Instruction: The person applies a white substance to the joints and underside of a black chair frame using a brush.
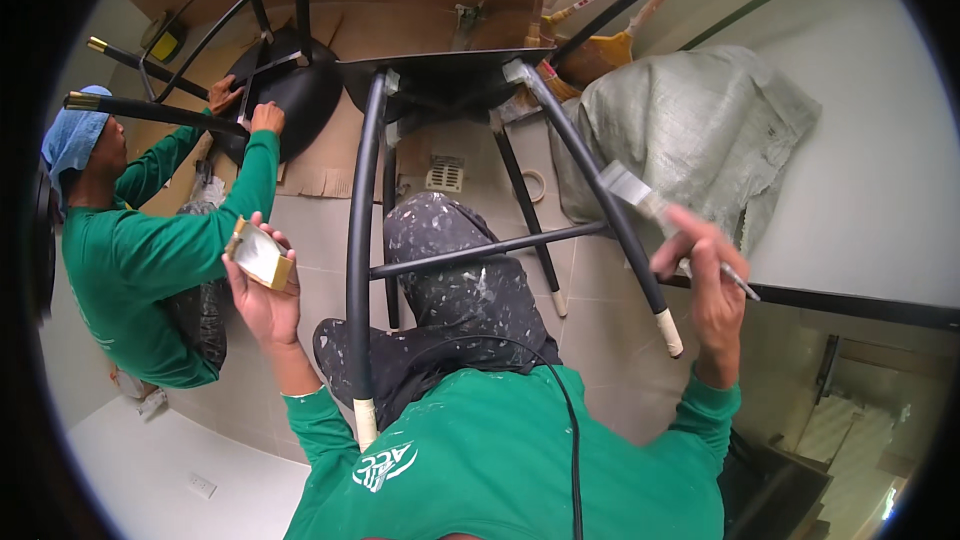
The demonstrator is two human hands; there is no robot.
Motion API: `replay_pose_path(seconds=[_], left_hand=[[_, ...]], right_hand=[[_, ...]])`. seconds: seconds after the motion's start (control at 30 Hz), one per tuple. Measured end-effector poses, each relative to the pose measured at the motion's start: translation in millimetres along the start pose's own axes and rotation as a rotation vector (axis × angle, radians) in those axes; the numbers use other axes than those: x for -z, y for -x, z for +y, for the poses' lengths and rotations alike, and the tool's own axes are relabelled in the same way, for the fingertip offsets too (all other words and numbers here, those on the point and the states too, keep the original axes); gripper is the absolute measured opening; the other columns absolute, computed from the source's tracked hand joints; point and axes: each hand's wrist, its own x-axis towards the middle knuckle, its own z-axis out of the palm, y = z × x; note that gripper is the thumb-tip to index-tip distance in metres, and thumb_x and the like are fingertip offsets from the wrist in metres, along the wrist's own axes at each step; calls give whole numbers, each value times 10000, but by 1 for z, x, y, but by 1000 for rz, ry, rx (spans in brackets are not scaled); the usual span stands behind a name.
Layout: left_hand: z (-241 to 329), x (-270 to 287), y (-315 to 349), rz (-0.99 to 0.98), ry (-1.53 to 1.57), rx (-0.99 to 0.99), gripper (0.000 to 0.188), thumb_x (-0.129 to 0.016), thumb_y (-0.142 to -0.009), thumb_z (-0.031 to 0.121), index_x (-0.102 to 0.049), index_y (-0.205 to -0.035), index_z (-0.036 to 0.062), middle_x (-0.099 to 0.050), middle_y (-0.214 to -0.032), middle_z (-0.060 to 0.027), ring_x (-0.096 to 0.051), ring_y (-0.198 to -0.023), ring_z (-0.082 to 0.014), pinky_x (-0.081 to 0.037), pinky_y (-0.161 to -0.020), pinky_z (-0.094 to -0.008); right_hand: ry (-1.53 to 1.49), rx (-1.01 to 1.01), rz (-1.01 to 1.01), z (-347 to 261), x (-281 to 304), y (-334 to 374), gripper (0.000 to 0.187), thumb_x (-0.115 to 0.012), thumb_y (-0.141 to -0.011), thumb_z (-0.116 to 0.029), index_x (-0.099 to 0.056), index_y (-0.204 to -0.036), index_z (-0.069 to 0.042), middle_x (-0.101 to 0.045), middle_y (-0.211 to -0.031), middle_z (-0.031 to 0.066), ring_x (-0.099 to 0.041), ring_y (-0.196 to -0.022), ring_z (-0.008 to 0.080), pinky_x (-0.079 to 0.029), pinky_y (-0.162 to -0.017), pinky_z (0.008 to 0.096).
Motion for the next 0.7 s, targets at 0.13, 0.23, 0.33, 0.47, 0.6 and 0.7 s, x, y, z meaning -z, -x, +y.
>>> replay_pose_path(seconds=[0.13, 0.23, 0.33, 0.47, 0.6, 0.7], left_hand=[[7, -16, -2, -117, -40, -46, 714, -506, -1105, 432, -209, -1662, 99, -490, -1510, -161, -486, -1405, -344, -445, -1183, -567], [4, 0, 10, -25, -15, -152, 680, -532, -1089, 451, -307, -1625, 97, -517, -1494, -149, -558, -1329, -331, -510, -1134, -527], [-25, 0, 19, 140, 12, -201, 628, -554, -1078, 452, -408, -1566, 86, -582, -1405, -121, -592, -1278, -323, -563, -1083, -487], [-63, -11, 37, 191, 216, -137, 621, -579, -1063, 459, -426, -1558, 115, -574, -1368, -96, -576, -1242, -277, -578, -1058, -499], [-78, -11, 54, 205, 416, -182, 602, -604, -1053, 445, -438, -1555, 157, -561, -1351, -69, -558, -1226, -240, -590, -1036, -483], [-78, -8, 51, 183, 505, -250, 591, -626, -1041, 437, -461, -1536, 161, -560, -1359, -59, -557, -1233, -244, -584, -1042, -504]], right_hand=[[267, -1, 95, 76, 10, -9, 297, -599, -1061, -214, -658, -1260, -2, -718, -1259, 194, -680, -1083, 242, -525, -930, 360], [522, 43, -33, 105, -6, 5, 306, -751, -933, -144, -620, -1182, -26, -635, -1421, 233, -643, -1240, 342, -508, -1018, 406], [635, 105, -141, 117, -17, 20, 442, -859, -803, -95, -574, -1137, -46, -575, -1490, 263, -616, -1285, 413, -502, -1046, 444], [515, -5, -41, 145, -14, 25, 440, -825, -795, 24, -515, -1100, -44, -541, -1501, 301, -632, -1247, 418, -531, -1014, 447], [559, 69, -38, 145, -26, 11, 390, -764, -817, 67, -493, -1075, -42, -575, -1451, 299, -646, -1227, 387, -536, -996, 423], [594, 72, -21, 136, -34, 4, 359, -734, -821, 79, -494, -1058, -43, -594, -1422, 293, -643, -1245, 376, -520, -1004, 407]])
